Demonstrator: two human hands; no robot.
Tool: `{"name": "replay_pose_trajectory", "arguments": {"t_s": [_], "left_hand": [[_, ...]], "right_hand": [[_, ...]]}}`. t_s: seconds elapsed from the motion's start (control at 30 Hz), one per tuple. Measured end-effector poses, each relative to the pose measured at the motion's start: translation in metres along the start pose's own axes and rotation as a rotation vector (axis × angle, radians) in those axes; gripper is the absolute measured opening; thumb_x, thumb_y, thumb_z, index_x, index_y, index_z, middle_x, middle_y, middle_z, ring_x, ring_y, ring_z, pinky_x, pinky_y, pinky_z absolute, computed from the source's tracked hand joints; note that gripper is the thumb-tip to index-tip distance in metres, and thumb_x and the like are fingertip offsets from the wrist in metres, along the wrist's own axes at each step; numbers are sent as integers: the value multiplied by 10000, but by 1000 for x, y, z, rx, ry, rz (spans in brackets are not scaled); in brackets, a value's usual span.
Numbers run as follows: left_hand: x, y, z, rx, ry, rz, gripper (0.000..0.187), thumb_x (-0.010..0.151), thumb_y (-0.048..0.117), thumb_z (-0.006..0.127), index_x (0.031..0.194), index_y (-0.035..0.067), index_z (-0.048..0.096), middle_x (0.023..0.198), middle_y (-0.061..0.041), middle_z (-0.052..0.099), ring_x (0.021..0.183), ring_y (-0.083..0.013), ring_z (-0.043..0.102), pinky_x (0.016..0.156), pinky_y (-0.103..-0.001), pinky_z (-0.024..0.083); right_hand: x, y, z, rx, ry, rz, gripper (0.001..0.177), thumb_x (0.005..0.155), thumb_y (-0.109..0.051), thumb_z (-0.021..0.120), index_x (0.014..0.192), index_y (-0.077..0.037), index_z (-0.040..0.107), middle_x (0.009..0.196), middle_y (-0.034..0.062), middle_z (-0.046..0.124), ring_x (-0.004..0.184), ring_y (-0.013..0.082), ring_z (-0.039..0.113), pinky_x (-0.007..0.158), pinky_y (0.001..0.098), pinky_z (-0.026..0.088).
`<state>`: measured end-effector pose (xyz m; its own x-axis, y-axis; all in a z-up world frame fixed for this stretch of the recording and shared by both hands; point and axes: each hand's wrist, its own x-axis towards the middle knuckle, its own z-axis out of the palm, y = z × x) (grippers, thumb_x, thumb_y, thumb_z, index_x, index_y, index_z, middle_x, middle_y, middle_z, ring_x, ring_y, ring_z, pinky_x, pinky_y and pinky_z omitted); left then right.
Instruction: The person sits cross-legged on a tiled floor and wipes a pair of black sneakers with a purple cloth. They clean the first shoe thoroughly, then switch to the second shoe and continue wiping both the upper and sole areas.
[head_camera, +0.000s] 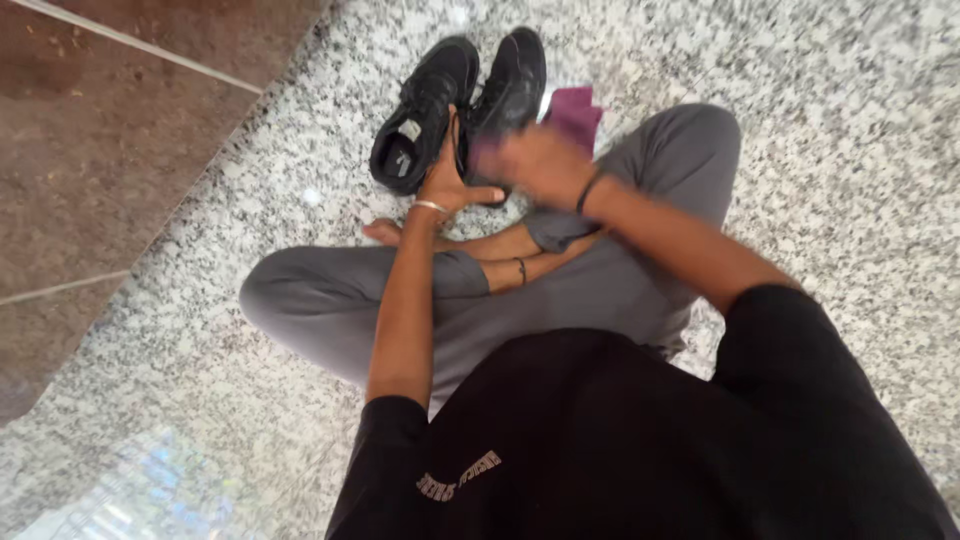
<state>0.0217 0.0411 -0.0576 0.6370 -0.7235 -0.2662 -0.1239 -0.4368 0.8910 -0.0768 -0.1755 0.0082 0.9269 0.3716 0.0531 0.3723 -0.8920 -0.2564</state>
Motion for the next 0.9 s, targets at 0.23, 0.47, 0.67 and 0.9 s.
{"name": "replay_pose_trajectory", "arguments": {"t_s": [0.23, 0.47, 0.67, 0.9], "left_hand": [[5, -12, 10, -112, 27, 107, 1449, 544, 322, 1061, 1582, 83, 78, 1573, -223, 337, 1472, -357, 377, 1215, -401, 345], [-7, -18, 10, 167, -16, 67, 638, 617, 480, 987, 972, 4, 757, 1432, -231, 535, 1283, -409, 579, 1070, -438, 486], [7, -35, 8, 249, -2, 179, 621, 634, 382, 997, 1071, -5, 784, 1520, -356, 371, 1358, -499, 447, 1128, -460, 406], [-28, 40, 2, 395, 256, 336, 708, 483, 308, 973, 1049, 5, 676, 1508, -358, 407, 1301, -496, 462, 1076, -484, 425]], "right_hand": [[1, -12, 6, 14, 156, 43, 387, 950, -135, 599, 1335, -117, 627, 1024, 155, 578, 868, 332, 548, 700, 452, 468], [18, 37, -22, -10, 67, 335, 327, 847, -124, 581, 1152, -23, 646, 1038, 218, 577, 872, 391, 592, 673, 513, 474], [-12, -46, -20, 265, 256, -160, 435, 863, -264, 602, 1191, 19, 630, 859, 193, 569, 732, 381, 582, 685, 502, 491], [29, 67, -32, 211, 629, 373, 477, 948, -21, 538, 1420, -8, 608, 1047, 254, 622, 946, 439, 596, 805, 497, 492]]}}
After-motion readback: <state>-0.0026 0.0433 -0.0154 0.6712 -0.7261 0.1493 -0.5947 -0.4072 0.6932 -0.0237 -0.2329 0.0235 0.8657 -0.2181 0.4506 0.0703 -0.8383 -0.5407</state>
